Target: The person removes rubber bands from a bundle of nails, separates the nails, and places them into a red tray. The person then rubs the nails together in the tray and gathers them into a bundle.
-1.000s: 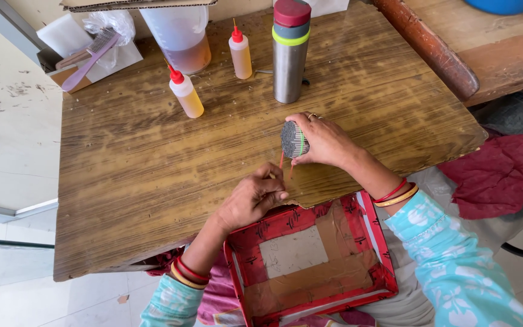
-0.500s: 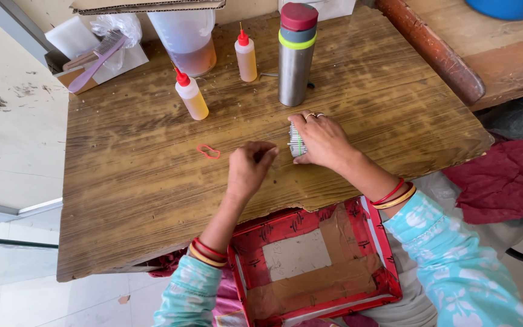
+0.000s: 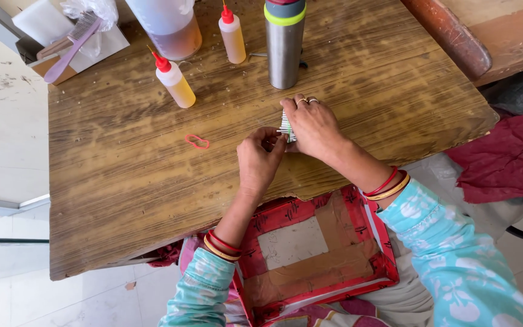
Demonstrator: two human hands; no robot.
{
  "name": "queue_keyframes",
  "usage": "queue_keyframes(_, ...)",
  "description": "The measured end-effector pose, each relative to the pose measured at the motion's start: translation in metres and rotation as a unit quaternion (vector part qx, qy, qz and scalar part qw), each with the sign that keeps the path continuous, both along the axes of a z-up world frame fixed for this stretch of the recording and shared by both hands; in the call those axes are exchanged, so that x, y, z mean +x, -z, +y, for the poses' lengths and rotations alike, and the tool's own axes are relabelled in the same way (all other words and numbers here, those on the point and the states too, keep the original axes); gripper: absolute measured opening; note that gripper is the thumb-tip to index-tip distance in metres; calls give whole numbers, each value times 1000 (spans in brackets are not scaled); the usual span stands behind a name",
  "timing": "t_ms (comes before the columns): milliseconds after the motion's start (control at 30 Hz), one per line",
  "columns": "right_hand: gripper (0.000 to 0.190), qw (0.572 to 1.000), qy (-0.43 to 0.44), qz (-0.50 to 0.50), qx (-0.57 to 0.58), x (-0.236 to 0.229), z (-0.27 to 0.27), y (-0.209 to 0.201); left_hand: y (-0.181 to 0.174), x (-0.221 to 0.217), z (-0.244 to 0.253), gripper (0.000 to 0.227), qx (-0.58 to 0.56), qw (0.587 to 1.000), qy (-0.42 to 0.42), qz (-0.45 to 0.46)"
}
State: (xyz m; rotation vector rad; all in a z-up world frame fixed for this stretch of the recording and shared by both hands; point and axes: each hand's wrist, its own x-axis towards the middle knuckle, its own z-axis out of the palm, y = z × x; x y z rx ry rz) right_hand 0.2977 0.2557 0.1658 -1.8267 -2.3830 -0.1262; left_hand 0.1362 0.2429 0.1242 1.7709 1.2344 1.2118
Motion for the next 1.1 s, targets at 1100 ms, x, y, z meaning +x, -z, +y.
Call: queue_keyframes(1100, 74, 999, 0, 13, 53, 3, -6, 14, 7, 12, -21, 13, 101, 992, -43, 62)
